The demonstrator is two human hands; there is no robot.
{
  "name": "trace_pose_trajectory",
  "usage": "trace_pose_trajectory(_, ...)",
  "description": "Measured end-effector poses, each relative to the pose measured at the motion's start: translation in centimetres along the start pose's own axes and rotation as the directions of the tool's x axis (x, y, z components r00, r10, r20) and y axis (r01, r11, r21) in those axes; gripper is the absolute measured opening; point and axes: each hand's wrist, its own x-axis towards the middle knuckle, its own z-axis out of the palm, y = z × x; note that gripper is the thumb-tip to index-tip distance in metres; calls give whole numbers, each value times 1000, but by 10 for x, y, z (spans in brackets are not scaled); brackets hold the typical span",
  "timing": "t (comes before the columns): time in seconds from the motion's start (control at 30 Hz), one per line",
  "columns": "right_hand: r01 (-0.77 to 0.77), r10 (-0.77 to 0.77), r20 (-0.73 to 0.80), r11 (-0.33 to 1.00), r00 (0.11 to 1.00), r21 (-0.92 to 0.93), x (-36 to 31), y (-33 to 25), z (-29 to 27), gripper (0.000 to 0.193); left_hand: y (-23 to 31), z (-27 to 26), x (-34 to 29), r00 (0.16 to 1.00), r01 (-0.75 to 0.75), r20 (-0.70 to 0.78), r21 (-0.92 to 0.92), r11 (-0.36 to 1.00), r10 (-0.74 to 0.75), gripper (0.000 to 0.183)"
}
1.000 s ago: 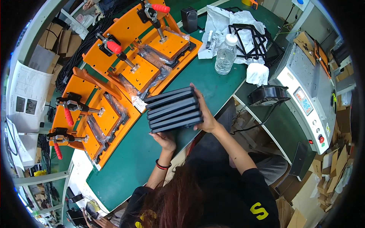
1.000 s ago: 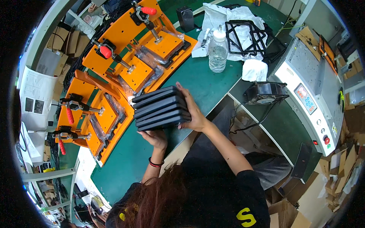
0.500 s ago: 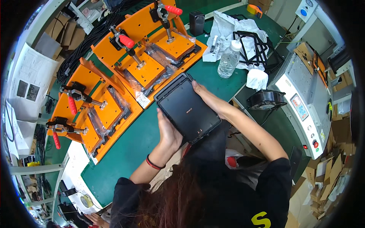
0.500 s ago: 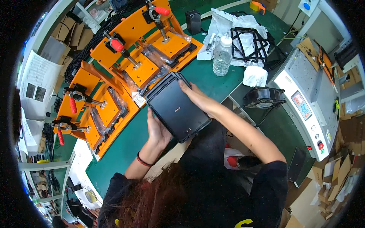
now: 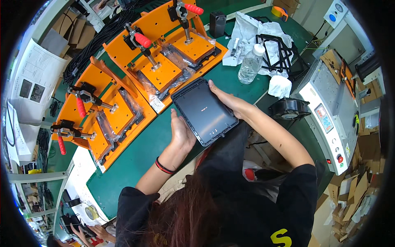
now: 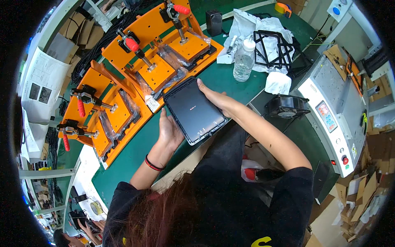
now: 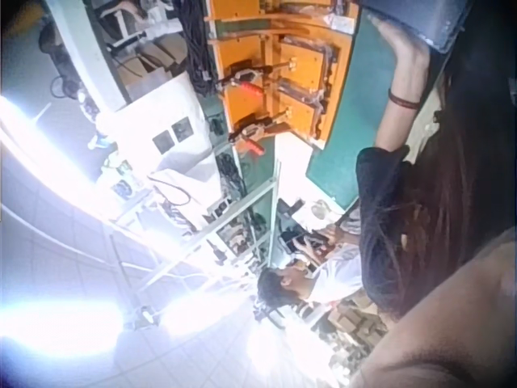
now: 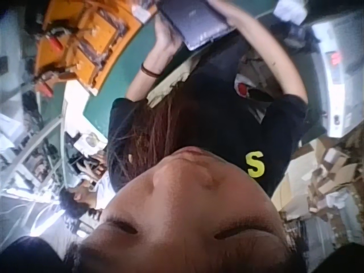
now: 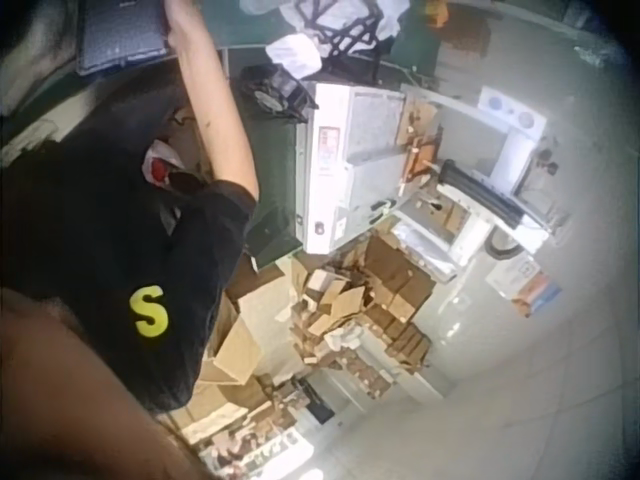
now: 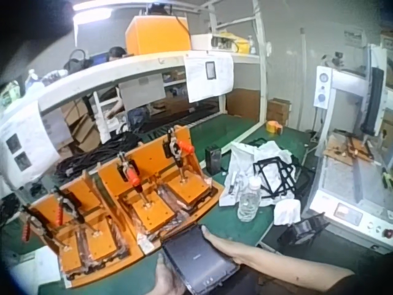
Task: The person assembles black rectangular electronic devices by placing them into orange clamping jigs and operating a lever. They then move the devices to a testing station, attach a frame, and place the finished units into cardboard boxes. The process is repeated for multiple units.
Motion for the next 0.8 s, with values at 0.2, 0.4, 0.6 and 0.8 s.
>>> trace_pose_trajectory(0.2,35,-35,12,999,999,-37,21,15,-8,97,-23,-27,29,952,-299,-49,55,953,302,72)
trace_pose_trajectory(0.4,392,-379,-336,920,862,-32,-27,27,-22,79,-18,-27,20,847,-467,-170,214,858,503,65)
trace_pose_trajectory(0.6,775,-420,-846,632,328,-13,-70,109,56,55,63,-11,62,677,-609,508,793,16,533,50)
trace_pose_trajectory(0.8,722,-572,-800,630,182,-286,-42,111,109,71,72,10,91,847,-408,501,827,-388,178,64)
